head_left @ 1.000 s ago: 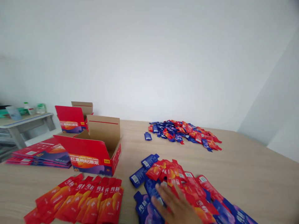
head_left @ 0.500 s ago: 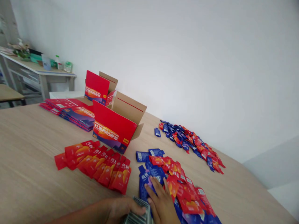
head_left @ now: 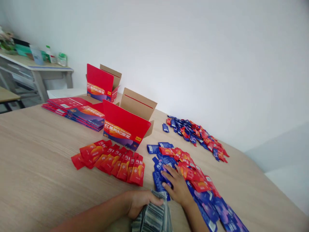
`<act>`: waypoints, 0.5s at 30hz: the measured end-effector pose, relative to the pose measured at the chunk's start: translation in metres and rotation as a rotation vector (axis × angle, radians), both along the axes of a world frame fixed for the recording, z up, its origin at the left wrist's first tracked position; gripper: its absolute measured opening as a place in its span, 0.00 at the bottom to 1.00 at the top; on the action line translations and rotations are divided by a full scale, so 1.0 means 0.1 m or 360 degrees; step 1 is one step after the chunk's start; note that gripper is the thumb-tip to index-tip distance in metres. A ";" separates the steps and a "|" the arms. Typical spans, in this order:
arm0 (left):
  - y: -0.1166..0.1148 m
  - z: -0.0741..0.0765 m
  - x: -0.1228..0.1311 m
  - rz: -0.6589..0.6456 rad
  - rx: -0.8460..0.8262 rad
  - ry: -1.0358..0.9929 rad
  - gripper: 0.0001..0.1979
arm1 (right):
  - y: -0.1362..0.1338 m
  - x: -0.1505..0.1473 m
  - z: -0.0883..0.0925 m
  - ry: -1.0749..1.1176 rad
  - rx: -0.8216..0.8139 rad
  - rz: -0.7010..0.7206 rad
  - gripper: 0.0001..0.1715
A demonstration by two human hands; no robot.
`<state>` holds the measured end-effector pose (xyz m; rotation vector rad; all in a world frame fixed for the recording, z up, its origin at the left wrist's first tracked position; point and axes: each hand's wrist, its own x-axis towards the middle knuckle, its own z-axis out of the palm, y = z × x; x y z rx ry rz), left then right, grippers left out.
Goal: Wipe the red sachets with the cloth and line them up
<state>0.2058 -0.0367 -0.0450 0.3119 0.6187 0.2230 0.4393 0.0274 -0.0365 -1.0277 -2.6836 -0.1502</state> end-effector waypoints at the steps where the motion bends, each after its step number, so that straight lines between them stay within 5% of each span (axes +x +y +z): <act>1: 0.00 0.04 -0.02 -0.0019 -0.0038 0.0073 0.11 | 0.00 -0.01 0.01 0.0019 -0.0011 -0.0012 0.25; 7: 0.02 0.22 -0.11 -0.0087 -0.0008 0.0196 0.12 | -0.01 -0.03 0.07 0.0038 -0.0081 -0.0038 0.22; 15: 0.08 0.18 -0.11 -0.0176 0.0053 0.0164 0.11 | 0.03 0.01 0.05 0.0003 -0.0050 0.0004 0.22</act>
